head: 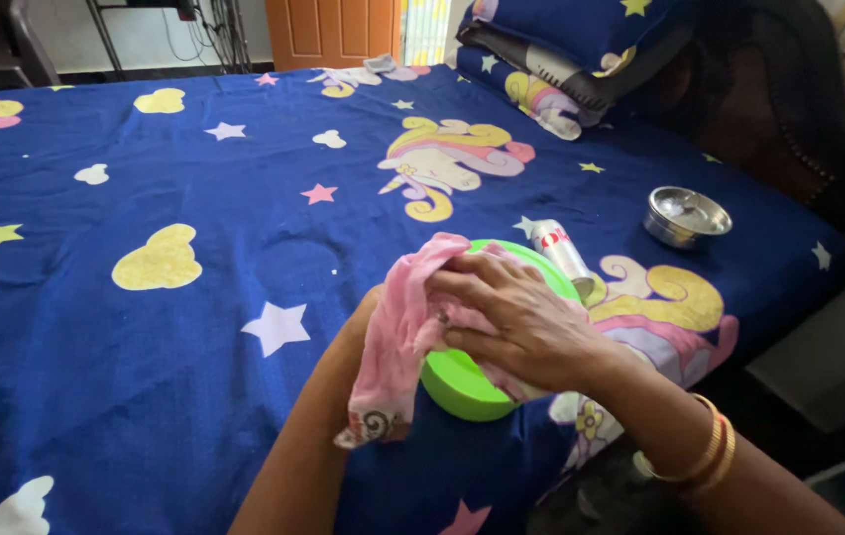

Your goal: The person organizes groceries by placing various plastic bags containing food items and a green container into a refrigerator. The person handles a yellow bag of vegetables, a white bag, a pink bag, and a green container, placing them on the shelves. The person also wipes a metal bowl with a cloth.

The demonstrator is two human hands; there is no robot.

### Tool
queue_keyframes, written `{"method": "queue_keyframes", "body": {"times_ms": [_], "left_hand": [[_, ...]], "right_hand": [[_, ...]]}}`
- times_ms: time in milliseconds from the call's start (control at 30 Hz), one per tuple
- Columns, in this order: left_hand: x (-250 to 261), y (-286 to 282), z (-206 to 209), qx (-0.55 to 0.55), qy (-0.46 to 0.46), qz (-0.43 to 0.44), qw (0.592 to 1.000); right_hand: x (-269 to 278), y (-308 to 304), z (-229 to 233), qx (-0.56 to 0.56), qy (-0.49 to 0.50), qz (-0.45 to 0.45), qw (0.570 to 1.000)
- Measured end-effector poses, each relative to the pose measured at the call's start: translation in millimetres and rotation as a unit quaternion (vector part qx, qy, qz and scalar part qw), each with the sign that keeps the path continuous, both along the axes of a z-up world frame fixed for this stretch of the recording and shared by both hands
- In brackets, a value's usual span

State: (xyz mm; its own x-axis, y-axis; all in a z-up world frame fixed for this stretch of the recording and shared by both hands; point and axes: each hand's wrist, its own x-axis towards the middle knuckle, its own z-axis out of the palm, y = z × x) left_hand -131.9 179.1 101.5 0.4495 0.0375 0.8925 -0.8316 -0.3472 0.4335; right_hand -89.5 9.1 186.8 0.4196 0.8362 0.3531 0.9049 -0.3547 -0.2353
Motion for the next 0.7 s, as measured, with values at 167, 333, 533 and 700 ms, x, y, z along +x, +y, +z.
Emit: {"method": "queue_keyframes", "body": {"times_ms": [167, 333, 533, 700], "left_hand": [[28.9, 6.7, -25.8, -0.061, 0.109, 0.008, 0.992], [89.8, 33.3, -77.5, 0.035, 0.164, -0.064, 0.984], [99.7, 46.3, -101.9, -0.374, 0.468, -0.270, 0.754], [84.4, 52.2, -85.7, -0.332, 0.476, -0.272, 0.767]], "right_hand": [[52.1, 37.1, -13.7, -0.066, -0.026, -0.091, 0.993], [109.9, 32.3, -26.5, -0.097, -0.125, -0.167, 0.973], [83.3, -48.8, -30.9, -0.152, -0.202, -0.226, 0.941], [56.7, -103.3, 24.9, -0.065, -0.115, -0.308, 0.942]]}}
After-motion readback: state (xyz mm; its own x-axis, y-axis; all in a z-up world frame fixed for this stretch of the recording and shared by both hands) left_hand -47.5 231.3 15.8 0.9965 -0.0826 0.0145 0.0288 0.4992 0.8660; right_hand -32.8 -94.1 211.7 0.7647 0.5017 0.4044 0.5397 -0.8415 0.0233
